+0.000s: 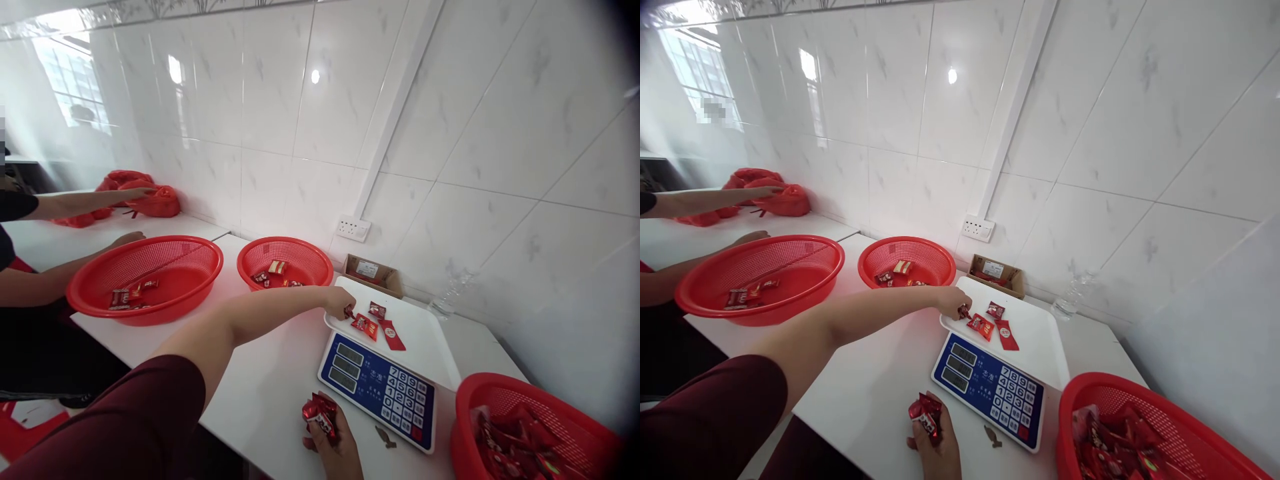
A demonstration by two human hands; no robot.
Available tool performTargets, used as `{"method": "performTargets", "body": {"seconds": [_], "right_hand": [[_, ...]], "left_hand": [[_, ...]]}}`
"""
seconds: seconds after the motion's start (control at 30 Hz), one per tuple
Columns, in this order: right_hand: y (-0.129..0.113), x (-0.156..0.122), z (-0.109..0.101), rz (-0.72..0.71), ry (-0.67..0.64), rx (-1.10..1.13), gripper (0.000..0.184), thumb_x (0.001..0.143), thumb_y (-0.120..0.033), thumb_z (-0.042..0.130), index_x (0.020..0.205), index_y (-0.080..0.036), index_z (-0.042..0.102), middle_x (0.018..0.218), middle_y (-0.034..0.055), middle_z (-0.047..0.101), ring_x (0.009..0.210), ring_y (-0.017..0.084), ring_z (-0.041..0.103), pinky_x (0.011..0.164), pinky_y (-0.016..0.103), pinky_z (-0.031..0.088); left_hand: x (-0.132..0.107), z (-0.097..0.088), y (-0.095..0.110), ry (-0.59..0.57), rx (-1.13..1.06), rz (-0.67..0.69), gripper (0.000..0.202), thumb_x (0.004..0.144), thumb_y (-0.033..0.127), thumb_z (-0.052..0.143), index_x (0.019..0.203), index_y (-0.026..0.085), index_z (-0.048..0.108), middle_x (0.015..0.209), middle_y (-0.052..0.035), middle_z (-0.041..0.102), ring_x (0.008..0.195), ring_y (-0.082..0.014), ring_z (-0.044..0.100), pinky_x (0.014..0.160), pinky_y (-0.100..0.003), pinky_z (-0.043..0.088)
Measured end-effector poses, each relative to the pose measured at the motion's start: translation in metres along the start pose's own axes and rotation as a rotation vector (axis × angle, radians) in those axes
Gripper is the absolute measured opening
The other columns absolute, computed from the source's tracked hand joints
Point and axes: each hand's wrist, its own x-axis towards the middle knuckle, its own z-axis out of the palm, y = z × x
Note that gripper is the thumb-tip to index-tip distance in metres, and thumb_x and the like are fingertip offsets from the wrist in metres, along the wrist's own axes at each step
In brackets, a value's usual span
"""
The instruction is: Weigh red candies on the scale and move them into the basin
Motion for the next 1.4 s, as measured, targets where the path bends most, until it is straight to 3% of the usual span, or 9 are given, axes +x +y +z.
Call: {"method": "performTargets", "body": {"seconds": [0.17, 0.3, 0.47, 0.6, 0.77, 0.9, 1.07, 1.23, 1.4], "right_hand": [[-0.002, 0.0, -0.002, 0.01, -0.01, -0.002, 0.059, 0.054, -0.057, 0.074, 0.097, -0.019, 0.064, 0.084, 0.0061, 0.068, 0.068, 0.019, 0.059, 0.057, 0.033, 0.055], [-0.001, 0.0, -0.005, -0.004, -0.038, 0.036, 0.056, 0.054, -0.055, 0.074, 0.096, -0.019, 0.067, 0.092, 0.0091, 0.068, 0.08, 0.024, 0.062, 0.066, 0.037, 0.054], [0.002, 0.001, -0.008, -0.171, -0.09, -0.007, 0.04, 0.06, -0.048, 0.073, 0.09, -0.022, 0.069, 0.124, 0.0125, 0.054, 0.099, 0.029, 0.059, 0.076, 0.037, 0.053], [-0.001, 0.004, -0.013, -0.136, -0.19, -0.03, 0.034, 0.065, -0.044, 0.071, 0.092, -0.024, 0.069, 0.128, 0.0112, 0.05, 0.096, 0.028, 0.061, 0.077, 0.038, 0.053], [-0.011, 0.002, -0.018, -0.065, -0.264, -0.083, 0.043, 0.064, -0.038, 0.073, 0.103, -0.024, 0.065, 0.128, 0.0079, 0.053, 0.112, 0.029, 0.052, 0.09, 0.038, 0.046], [-0.014, -0.003, -0.015, -0.065, -0.192, -0.043, 0.039, 0.066, -0.039, 0.071, 0.101, -0.023, 0.065, 0.122, 0.0079, 0.057, 0.107, 0.027, 0.054, 0.088, 0.038, 0.045], [-0.009, -0.001, -0.018, -0.101, -0.201, -0.087, 0.034, 0.07, -0.039, 0.068, 0.102, -0.026, 0.063, 0.115, 0.0062, 0.059, 0.101, 0.024, 0.057, 0.084, 0.036, 0.049], [-0.003, 0.004, -0.024, -0.136, -0.243, -0.112, 0.033, 0.072, -0.038, 0.066, 0.104, -0.028, 0.063, 0.129, 0.005, 0.047, 0.114, 0.027, 0.048, 0.087, 0.037, 0.049], [-0.005, 0.005, -0.021, -0.079, -0.221, -0.058, 0.037, 0.07, -0.038, 0.069, 0.104, -0.027, 0.063, 0.125, 0.0063, 0.05, 0.102, 0.026, 0.055, 0.075, 0.036, 0.054]], "left_hand": [[-0.02, 0.002, 0.002, 0.132, -0.143, -0.008, 0.034, 0.065, 0.012, 0.06, 0.098, 0.021, 0.058, 0.099, -0.0067, 0.063, 0.096, -0.0253, 0.054, 0.082, -0.034, 0.041], [-0.059, 0.014, 0.009, 0.184, -0.349, 0.022, 0.039, 0.077, 0.017, 0.049, 0.115, 0.02, 0.047, 0.094, -0.0034, 0.062, 0.083, -0.0163, 0.059, 0.073, -0.027, 0.046], [-0.113, 0.068, 0.006, 0.083, -1.174, 0.025, 0.037, 0.065, 0.009, 0.053, 0.101, 0.015, 0.052, 0.072, 0.0016, 0.059, 0.063, -0.0104, 0.057, 0.066, -0.027, 0.047], [-0.138, 0.113, 0.003, 0.001, -1.348, -0.059, 0.034, 0.061, 0.009, 0.055, 0.094, 0.015, 0.051, 0.071, 0.003, 0.058, 0.062, -0.0097, 0.055, 0.065, -0.026, 0.044], [-0.146, 0.132, 0.007, -0.048, -1.261, -0.185, 0.024, 0.068, 0.011, 0.052, 0.09, 0.017, 0.044, 0.069, 0.0063, 0.05, 0.063, -0.0091, 0.05, 0.062, -0.023, 0.04], [-0.146, 0.13, 0.008, -0.049, -1.135, -0.084, 0.015, 0.081, 0.023, 0.051, 0.094, 0.018, 0.048, 0.079, 0.0033, 0.052, 0.075, -0.0105, 0.05, 0.069, -0.024, 0.039], [-0.145, 0.132, 0.008, -0.041, -1.066, -0.016, 0.038, 0.09, 0.046, 0.037, 0.094, 0.014, 0.056, 0.083, -0.0014, 0.058, 0.077, -0.0116, 0.052, 0.072, -0.024, 0.041], [-0.143, 0.138, 0.004, 0.014, -0.67, -0.098, 0.045, 0.091, 0.047, 0.03, 0.088, 0.014, 0.06, 0.08, -0.0032, 0.061, 0.075, -0.0145, 0.054, 0.068, -0.024, 0.041], [-0.145, 0.138, 0.005, 0.041, -0.45, -0.117, 0.039, 0.09, 0.044, 0.033, 0.089, 0.016, 0.059, 0.08, -0.0039, 0.062, 0.073, -0.0163, 0.056, 0.065, -0.025, 0.041]]}}
